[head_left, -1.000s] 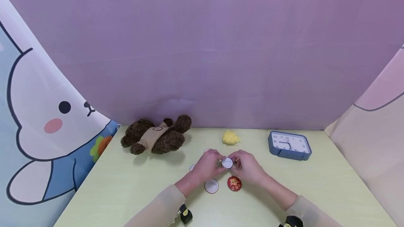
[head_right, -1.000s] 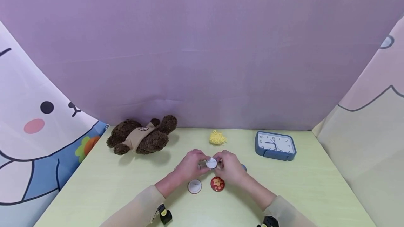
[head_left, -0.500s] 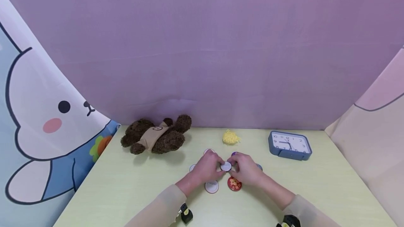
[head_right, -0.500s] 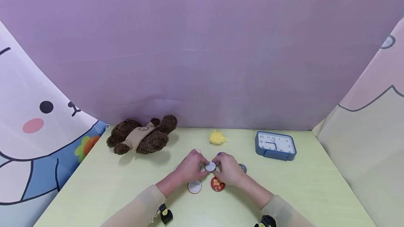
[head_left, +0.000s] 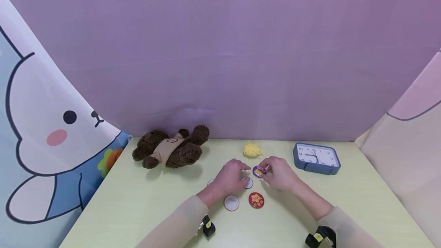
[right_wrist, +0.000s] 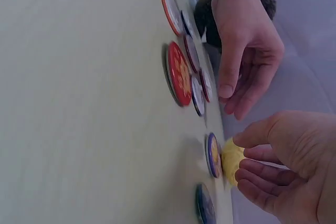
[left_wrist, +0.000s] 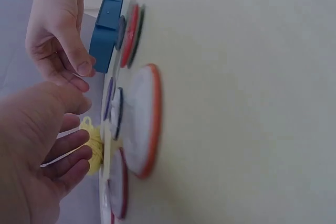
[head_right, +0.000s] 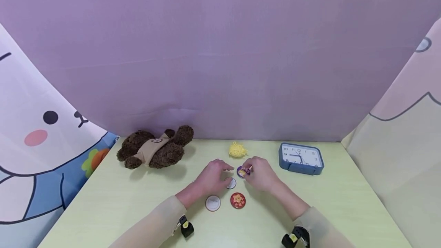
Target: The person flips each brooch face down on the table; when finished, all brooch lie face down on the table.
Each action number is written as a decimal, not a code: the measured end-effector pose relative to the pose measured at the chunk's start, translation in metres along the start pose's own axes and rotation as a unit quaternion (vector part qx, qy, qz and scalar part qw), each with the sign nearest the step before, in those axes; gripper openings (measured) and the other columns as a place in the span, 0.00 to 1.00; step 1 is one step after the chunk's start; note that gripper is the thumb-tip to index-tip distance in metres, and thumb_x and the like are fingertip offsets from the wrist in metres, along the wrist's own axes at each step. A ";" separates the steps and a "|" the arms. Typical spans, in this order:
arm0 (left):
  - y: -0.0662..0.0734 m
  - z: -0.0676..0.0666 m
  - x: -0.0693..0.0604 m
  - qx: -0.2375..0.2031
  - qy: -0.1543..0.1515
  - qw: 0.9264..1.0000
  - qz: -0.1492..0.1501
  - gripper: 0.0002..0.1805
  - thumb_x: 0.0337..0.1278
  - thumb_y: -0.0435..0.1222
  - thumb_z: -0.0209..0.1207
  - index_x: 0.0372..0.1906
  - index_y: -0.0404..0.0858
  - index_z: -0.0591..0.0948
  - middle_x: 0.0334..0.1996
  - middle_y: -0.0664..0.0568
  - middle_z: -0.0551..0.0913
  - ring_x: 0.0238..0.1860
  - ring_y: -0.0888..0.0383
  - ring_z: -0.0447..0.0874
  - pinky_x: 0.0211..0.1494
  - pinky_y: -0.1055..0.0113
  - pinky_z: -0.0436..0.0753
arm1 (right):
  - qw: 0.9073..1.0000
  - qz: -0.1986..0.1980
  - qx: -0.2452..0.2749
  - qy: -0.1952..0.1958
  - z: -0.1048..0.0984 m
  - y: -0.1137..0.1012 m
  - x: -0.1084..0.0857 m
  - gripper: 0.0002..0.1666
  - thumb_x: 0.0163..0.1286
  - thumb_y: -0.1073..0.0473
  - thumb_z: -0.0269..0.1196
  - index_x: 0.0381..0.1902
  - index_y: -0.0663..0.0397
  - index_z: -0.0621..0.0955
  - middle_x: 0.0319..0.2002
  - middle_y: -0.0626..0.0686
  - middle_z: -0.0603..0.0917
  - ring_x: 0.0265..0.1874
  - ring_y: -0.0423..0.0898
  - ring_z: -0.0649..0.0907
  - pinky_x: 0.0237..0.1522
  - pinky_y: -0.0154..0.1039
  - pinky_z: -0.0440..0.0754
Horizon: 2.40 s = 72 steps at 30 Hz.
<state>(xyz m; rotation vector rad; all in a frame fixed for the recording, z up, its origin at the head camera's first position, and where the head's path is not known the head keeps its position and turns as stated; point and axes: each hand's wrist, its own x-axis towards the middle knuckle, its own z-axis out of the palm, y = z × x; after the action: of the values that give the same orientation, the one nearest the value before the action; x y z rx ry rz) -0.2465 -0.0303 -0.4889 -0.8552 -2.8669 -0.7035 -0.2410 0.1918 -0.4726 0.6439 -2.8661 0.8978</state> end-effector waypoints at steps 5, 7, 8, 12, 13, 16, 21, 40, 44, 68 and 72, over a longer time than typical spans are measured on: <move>0.007 0.001 0.018 0.017 -0.008 1.000 0.001 0.19 0.63 0.40 0.72 0.57 0.41 0.89 0.49 0.52 0.93 0.45 0.60 0.88 0.50 0.69 0.86 | 0.999 -0.008 -0.036 -0.008 -0.007 0.009 0.003 0.18 0.57 0.66 0.78 0.47 0.62 0.88 0.43 0.58 0.91 0.39 0.51 0.89 0.41 0.43 0.89; 0.009 0.004 0.025 0.028 -0.014 1.000 -0.002 0.19 0.62 0.41 0.73 0.57 0.42 0.89 0.49 0.53 0.93 0.44 0.62 0.87 0.49 0.71 0.86 | 0.999 -0.013 -0.039 -0.017 -0.006 0.011 0.003 0.20 0.56 0.66 0.78 0.47 0.62 0.88 0.44 0.59 0.91 0.40 0.52 0.89 0.43 0.46 0.90; 0.010 0.005 0.028 0.033 -0.018 0.999 -0.005 0.19 0.62 0.41 0.74 0.57 0.42 0.89 0.50 0.54 0.93 0.43 0.63 0.86 0.50 0.72 0.86 | 0.999 -0.018 -0.041 -0.021 -0.005 0.012 0.003 0.20 0.56 0.66 0.78 0.47 0.62 0.88 0.44 0.59 0.91 0.40 0.52 0.89 0.43 0.46 0.90; 0.013 0.011 0.037 0.030 -0.036 0.999 -0.021 0.19 0.59 0.40 0.75 0.55 0.42 0.90 0.50 0.54 0.93 0.44 0.61 0.88 0.53 0.70 0.87 | 0.998 -0.035 -0.054 -0.019 0.001 0.016 0.003 0.19 0.54 0.65 0.79 0.45 0.61 0.89 0.41 0.57 0.91 0.40 0.52 0.89 0.45 0.48 0.90; 0.014 0.012 0.038 0.030 -0.040 0.998 -0.024 0.19 0.59 0.40 0.75 0.55 0.42 0.90 0.49 0.54 0.93 0.45 0.60 0.89 0.53 0.69 0.88 | 0.998 -0.039 -0.057 -0.016 0.001 0.017 0.003 0.18 0.54 0.65 0.79 0.44 0.61 0.89 0.41 0.57 0.91 0.39 0.52 0.89 0.45 0.48 0.90; 0.015 0.014 0.042 0.028 -0.046 0.998 -0.024 0.17 0.57 0.39 0.76 0.51 0.43 0.91 0.46 0.55 0.94 0.49 0.59 0.90 0.56 0.69 0.87 | 0.997 -0.045 -0.059 -0.010 0.004 0.019 0.004 0.18 0.53 0.65 0.79 0.43 0.60 0.89 0.39 0.55 0.91 0.39 0.50 0.88 0.45 0.47 0.89; 0.014 0.015 0.040 0.027 -0.040 0.999 -0.012 0.15 0.56 0.39 0.77 0.50 0.45 0.92 0.44 0.57 0.94 0.47 0.61 0.90 0.56 0.72 0.86 | 0.997 -0.054 -0.051 -0.011 0.007 0.019 0.006 0.16 0.54 0.66 0.79 0.42 0.59 0.89 0.38 0.53 0.91 0.37 0.47 0.87 0.43 0.42 0.89; 0.006 -0.006 0.022 -0.100 0.080 0.991 0.025 0.21 0.59 0.37 0.76 0.57 0.42 0.90 0.50 0.49 0.93 0.49 0.52 0.93 0.53 0.69 0.89 | 0.996 -0.033 0.058 0.052 -0.015 0.014 0.001 0.20 0.61 0.65 0.79 0.51 0.56 0.87 0.46 0.53 0.91 0.41 0.48 0.91 0.48 0.46 0.92; 0.008 -0.013 0.021 -0.099 0.109 0.988 0.043 0.19 0.61 0.35 0.75 0.57 0.41 0.89 0.50 0.49 0.93 0.48 0.54 0.93 0.56 0.67 0.89 | 0.995 -0.042 0.055 0.072 -0.021 0.010 -0.001 0.21 0.61 0.64 0.79 0.51 0.55 0.87 0.46 0.52 0.92 0.40 0.46 0.91 0.49 0.48 0.92; 0.013 -0.019 0.018 -0.168 0.236 0.952 0.096 0.09 0.64 0.35 0.73 0.47 0.40 0.92 0.39 0.51 0.95 0.38 0.61 0.94 0.43 0.73 0.90 | 0.976 -0.070 0.178 0.105 -0.020 0.002 -0.011 0.10 0.78 0.65 0.64 0.54 0.57 0.85 0.41 0.57 0.93 0.36 0.38 0.91 0.41 0.33 0.91; 0.015 -0.018 0.018 -0.176 0.227 0.953 0.098 0.11 0.65 0.35 0.72 0.51 0.41 0.91 0.40 0.51 0.95 0.38 0.60 0.94 0.43 0.72 0.90 | 0.974 -0.077 0.180 0.114 -0.020 0.001 -0.010 0.15 0.78 0.68 0.62 0.60 0.60 0.83 0.36 0.54 0.92 0.31 0.34 0.89 0.34 0.34 0.90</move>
<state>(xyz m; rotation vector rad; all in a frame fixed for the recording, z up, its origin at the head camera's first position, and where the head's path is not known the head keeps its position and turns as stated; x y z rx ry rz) -0.2551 -0.0184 -0.4635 -0.8604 -2.2516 -1.2228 -0.2333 0.2076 -0.4589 0.7239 -2.4344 1.3806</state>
